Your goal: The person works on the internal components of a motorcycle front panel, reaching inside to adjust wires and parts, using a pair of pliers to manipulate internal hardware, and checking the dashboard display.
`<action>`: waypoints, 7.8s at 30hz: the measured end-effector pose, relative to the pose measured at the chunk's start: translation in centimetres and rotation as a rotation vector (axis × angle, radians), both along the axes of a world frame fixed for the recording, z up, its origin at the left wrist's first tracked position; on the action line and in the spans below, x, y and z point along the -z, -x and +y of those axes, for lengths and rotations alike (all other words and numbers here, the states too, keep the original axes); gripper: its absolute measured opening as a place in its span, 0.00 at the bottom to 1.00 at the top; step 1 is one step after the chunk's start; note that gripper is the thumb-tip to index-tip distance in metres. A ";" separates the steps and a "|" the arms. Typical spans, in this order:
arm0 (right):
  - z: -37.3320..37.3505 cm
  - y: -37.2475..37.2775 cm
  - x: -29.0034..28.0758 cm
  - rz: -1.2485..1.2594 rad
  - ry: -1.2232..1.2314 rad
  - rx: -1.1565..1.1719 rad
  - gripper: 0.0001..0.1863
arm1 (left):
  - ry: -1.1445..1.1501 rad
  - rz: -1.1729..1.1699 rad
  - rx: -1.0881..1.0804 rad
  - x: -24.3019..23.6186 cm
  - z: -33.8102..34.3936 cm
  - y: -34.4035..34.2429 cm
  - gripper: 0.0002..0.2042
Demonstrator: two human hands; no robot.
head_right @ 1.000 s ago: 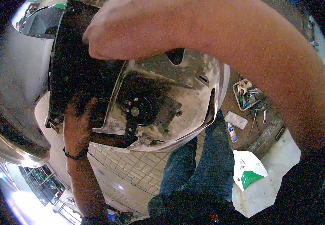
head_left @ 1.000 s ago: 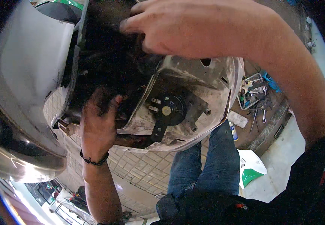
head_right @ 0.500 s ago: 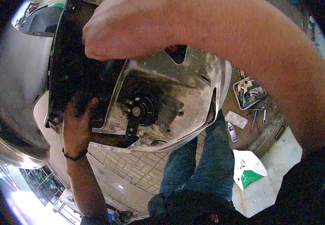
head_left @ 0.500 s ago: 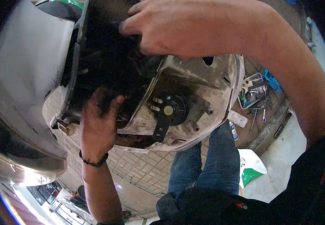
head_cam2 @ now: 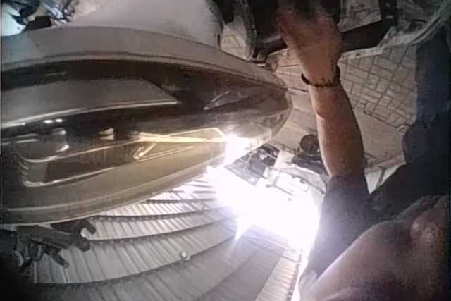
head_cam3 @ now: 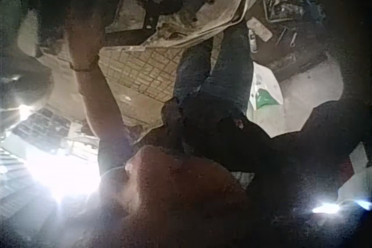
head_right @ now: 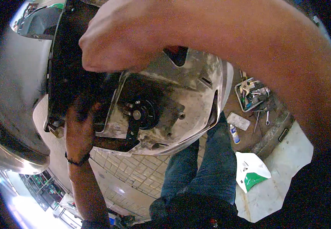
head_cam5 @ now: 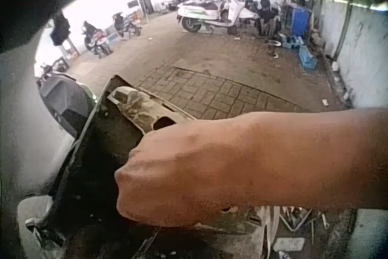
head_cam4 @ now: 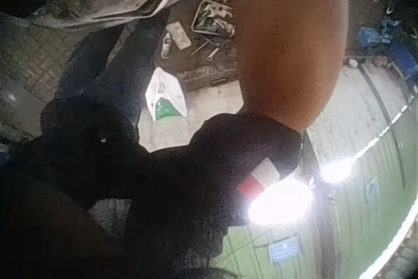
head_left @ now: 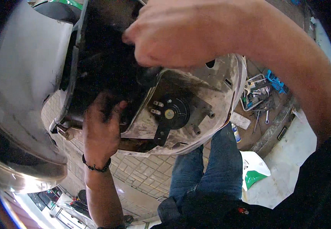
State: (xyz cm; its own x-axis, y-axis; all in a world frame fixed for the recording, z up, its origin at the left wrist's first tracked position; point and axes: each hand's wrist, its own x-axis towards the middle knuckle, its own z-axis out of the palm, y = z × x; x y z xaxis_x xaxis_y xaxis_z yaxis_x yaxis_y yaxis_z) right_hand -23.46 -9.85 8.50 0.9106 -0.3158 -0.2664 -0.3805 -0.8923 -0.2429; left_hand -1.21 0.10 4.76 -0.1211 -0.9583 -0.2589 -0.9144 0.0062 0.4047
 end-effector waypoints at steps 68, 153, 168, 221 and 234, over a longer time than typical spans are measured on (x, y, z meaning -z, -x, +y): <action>14.8 8.4 3.5 -0.497 -0.328 0.864 0.16 | 0.049 0.064 -0.084 -0.1 -0.1 0.6 0.16; 5.3 -0.1 2.5 -0.227 0.636 0.171 0.07 | 0.360 -0.106 0.139 2.5 0.9 -1.8 0.16; 4.8 -0.4 3.0 -0.267 0.682 0.149 0.07 | -0.040 0.033 0.063 0.7 -0.8 -1.8 0.22; 2.7 0.0 2.4 -0.240 0.589 0.152 0.05 | -0.137 0.009 0.188 1.7 -2.5 -1.2 0.14; 27.8 22.8 17.6 0.051 0.106 1.733 0.17 | -0.095 0.186 -0.065 2.6 -0.8 0.4 0.16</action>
